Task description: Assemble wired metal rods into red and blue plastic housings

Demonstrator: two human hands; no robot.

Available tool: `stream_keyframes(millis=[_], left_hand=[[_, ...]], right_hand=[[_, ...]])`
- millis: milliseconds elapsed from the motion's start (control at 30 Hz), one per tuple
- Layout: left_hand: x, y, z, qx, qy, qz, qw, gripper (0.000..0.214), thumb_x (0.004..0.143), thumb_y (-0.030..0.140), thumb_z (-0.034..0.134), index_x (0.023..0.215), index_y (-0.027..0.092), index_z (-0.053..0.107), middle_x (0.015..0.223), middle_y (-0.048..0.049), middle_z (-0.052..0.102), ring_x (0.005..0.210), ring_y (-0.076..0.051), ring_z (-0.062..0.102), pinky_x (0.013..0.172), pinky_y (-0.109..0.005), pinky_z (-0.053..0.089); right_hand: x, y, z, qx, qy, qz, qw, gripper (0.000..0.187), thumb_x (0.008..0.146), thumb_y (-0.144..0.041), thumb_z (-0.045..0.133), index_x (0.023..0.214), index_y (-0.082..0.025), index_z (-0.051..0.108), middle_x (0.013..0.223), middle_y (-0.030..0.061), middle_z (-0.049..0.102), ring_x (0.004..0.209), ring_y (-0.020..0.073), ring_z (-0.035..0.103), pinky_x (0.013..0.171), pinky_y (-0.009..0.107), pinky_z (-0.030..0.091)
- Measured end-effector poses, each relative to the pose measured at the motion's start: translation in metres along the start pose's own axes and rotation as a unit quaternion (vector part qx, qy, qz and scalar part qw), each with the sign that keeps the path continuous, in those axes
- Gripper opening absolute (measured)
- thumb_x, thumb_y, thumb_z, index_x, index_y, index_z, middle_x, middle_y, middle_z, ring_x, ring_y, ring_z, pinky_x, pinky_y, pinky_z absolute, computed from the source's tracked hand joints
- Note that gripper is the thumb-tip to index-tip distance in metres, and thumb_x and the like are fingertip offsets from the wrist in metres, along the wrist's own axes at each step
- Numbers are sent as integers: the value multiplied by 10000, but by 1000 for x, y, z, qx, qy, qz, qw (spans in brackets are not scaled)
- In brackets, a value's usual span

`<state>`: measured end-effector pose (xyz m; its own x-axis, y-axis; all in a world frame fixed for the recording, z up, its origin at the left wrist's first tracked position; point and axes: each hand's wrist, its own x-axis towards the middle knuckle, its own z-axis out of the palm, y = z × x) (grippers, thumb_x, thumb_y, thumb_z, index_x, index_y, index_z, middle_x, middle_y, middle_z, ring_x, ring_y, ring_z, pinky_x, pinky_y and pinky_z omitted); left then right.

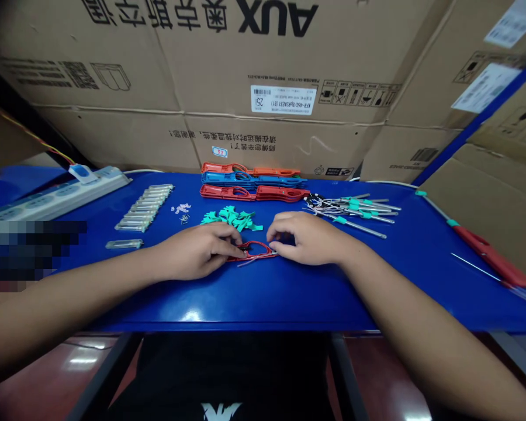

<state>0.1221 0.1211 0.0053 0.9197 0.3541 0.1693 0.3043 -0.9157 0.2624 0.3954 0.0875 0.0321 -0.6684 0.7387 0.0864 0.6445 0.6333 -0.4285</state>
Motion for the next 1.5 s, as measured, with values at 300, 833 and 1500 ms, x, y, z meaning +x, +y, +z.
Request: stream_keyframes(millis=[300,833,1500], left_hand=[[-10,-14,-48,55,71,-13,996,320,952,238,502,1198,207,705,1106,-85,722,966,-193,675,860,-332,540],[-28,-28,-74,39,209,-195,957,283,924,393,583,934,164,749,803,-29,737,668,-125,616,638,-238,453],[9,7,-13,-149,162,-138,966,327,890,391,679,1116,162,742,948,-67,773,813,-183,704,749,-298,546]], right_hand=[[2,8,7,-49,97,31,994,202,925,-284,571,1053,-194,699,970,72,708,871,197,642,808,346,486],[16,16,18,-48,117,70,990,190,913,-263,571,1011,-190,717,1018,81,718,906,204,654,823,358,497],[31,-10,24,101,142,9,985,64,835,-232,670,835,-181,708,865,29,669,761,140,633,715,266,493]])
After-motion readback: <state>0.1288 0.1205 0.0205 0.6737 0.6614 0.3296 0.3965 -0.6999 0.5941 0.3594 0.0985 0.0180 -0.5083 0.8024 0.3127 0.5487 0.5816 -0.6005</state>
